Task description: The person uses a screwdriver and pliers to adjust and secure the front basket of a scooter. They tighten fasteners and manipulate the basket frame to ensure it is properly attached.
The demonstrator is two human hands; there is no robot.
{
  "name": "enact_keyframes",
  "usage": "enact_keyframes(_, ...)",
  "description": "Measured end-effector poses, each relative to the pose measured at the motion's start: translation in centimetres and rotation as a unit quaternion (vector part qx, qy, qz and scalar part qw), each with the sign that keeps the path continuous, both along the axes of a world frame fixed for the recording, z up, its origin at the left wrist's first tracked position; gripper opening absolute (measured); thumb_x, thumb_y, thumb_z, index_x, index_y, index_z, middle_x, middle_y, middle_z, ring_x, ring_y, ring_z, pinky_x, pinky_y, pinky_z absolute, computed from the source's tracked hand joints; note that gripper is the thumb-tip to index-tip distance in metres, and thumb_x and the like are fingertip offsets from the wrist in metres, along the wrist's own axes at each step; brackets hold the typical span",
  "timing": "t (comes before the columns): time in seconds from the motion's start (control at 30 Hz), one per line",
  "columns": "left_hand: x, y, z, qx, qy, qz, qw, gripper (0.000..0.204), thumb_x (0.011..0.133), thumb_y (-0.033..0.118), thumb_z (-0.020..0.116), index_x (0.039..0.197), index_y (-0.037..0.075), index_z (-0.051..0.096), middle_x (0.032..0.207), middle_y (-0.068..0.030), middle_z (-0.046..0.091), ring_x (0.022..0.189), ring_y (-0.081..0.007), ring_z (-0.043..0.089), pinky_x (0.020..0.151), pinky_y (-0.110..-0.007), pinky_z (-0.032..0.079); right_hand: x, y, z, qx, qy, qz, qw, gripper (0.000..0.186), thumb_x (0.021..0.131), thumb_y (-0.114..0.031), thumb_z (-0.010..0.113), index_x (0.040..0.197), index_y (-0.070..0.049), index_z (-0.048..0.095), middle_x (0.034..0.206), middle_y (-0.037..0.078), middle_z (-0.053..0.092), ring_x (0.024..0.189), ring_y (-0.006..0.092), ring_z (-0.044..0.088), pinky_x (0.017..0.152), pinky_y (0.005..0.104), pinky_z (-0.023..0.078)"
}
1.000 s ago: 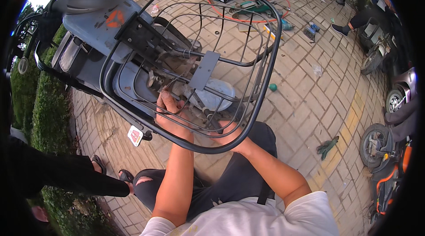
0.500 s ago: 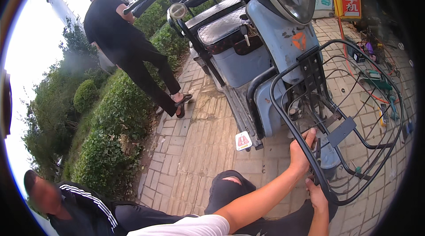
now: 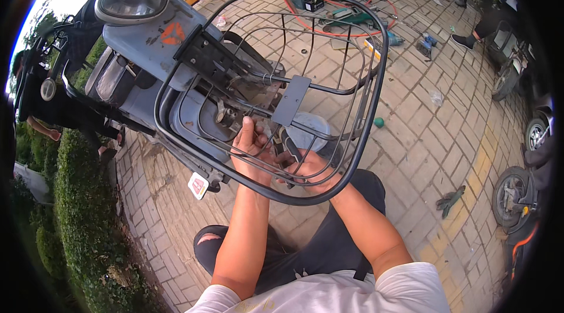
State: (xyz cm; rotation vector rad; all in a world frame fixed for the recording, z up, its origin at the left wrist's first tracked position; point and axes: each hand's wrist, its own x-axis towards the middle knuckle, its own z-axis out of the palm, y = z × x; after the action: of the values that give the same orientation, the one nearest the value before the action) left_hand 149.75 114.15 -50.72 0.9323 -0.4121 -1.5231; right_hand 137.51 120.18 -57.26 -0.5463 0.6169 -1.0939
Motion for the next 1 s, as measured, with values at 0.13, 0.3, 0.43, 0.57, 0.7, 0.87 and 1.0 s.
enact_keyframes(0.13, -0.3, 0.2, 0.1, -0.009, -0.031, -0.016, 0.999, 0.026, 0.087, 0.03, 0.071, 0.081, 0.008, 0.059, 0.07, -0.0004, 0.057, 0.056, -0.0098, 0.051, 0.051, -0.025, 0.038, 0.1, 0.0, 1.1, 0.006, -0.001, 0.014, 1.0, 0.035, 0.074, 0.005, 0.063, 0.108, 0.005, 0.057, 0.098, 0.013, 0.062, 0.084, 0.0272, 0.068, 0.078, 0.0355, 0.056)
enact_keyframes(0.3, 0.2, 0.4, 0.3, 0.003, -0.024, -0.003, 1.0, 0.023, 0.088, 0.029, 0.071, 0.083, 0.009, 0.06, 0.071, 0.0008, 0.057, 0.057, -0.0089, 0.051, 0.052, -0.022, 0.037, 0.3, 0.4, -0.3, 0.004, -0.054, 0.028, 0.998, 0.04, 0.075, 0.003, 0.062, 0.114, 0.005, 0.054, 0.105, 0.014, 0.061, 0.09, 0.0327, 0.068, 0.083, 0.0412, 0.057)
enact_keyframes(0.43, 0.4, 0.2, -0.3, -0.021, -0.032, -0.007, 0.999, 0.023, 0.088, 0.029, 0.071, 0.085, 0.008, 0.061, 0.072, 0.0009, 0.058, 0.057, -0.0085, 0.051, 0.051, -0.023, 0.037, 0.5, -0.3, -0.6, -0.034, -0.036, 0.015, 0.999, 0.036, 0.076, -0.002, 0.063, 0.111, 0.003, 0.057, 0.097, 0.01, 0.061, 0.082, 0.0247, 0.065, 0.074, 0.0354, 0.053)
enact_keyframes(0.57, 0.4, 0.5, 0.4, 0.005, -0.043, -0.026, 0.999, 0.024, 0.087, 0.029, 0.071, 0.085, 0.008, 0.06, 0.071, 0.0007, 0.057, 0.057, -0.0092, 0.05, 0.05, -0.023, 0.036, 0.6, -0.8, -1.5, -0.043, 0.026, -0.022, 0.999, 0.022, 0.082, -0.011, 0.065, 0.099, 0.002, 0.061, 0.079, 0.006, 0.061, 0.069, 0.0146, 0.06, 0.059, 0.0257, 0.047)
enact_keyframes(0.7, 0.6, -0.2, -1.3, -0.058, -0.076, -0.018, 0.995, 0.026, 0.091, 0.031, 0.067, 0.084, 0.007, 0.059, 0.069, 0.0009, 0.054, 0.057, -0.0094, 0.048, 0.051, -0.024, 0.035, 1.2, -0.4, -1.3, -0.028, 0.008, -0.044, 0.999, 0.028, 0.089, -0.026, 0.066, 0.092, 0.0, 0.06, 0.076, 0.006, 0.061, 0.067, 0.0151, 0.06, 0.059, 0.0272, 0.049)
enact_keyframes(0.87, 0.6, -0.2, -2.9, -0.101, -0.096, -0.009, 0.99, 0.03, 0.097, 0.033, 0.057, 0.081, 0.007, 0.054, 0.064, 0.0011, 0.045, 0.055, -0.0102, 0.042, 0.052, -0.024, 0.035, 1.1, -0.6, -0.1, 0.008, 0.064, -0.065, 0.996, 0.034, 0.088, -0.033, 0.07, 0.096, -0.001, 0.062, 0.075, 0.004, 0.061, 0.063, 0.014, 0.059, 0.056, 0.0271, 0.048)
enact_keyframes(1.0, 1.5, -0.8, -5.1, -0.183, -0.086, -0.076, 0.976, 0.031, 0.1, 0.028, 0.053, 0.078, 0.006, 0.052, 0.067, 0.0008, 0.046, 0.059, -0.0074, 0.039, 0.054, -0.022, 0.032, 0.1, -1.0, -0.3, 0.0, 0.066, -0.043, 0.997, 0.034, 0.088, -0.032, 0.07, 0.096, 0.001, 0.063, 0.076, 0.004, 0.063, 0.061, 0.0133, 0.059, 0.053, 0.0275, 0.048)
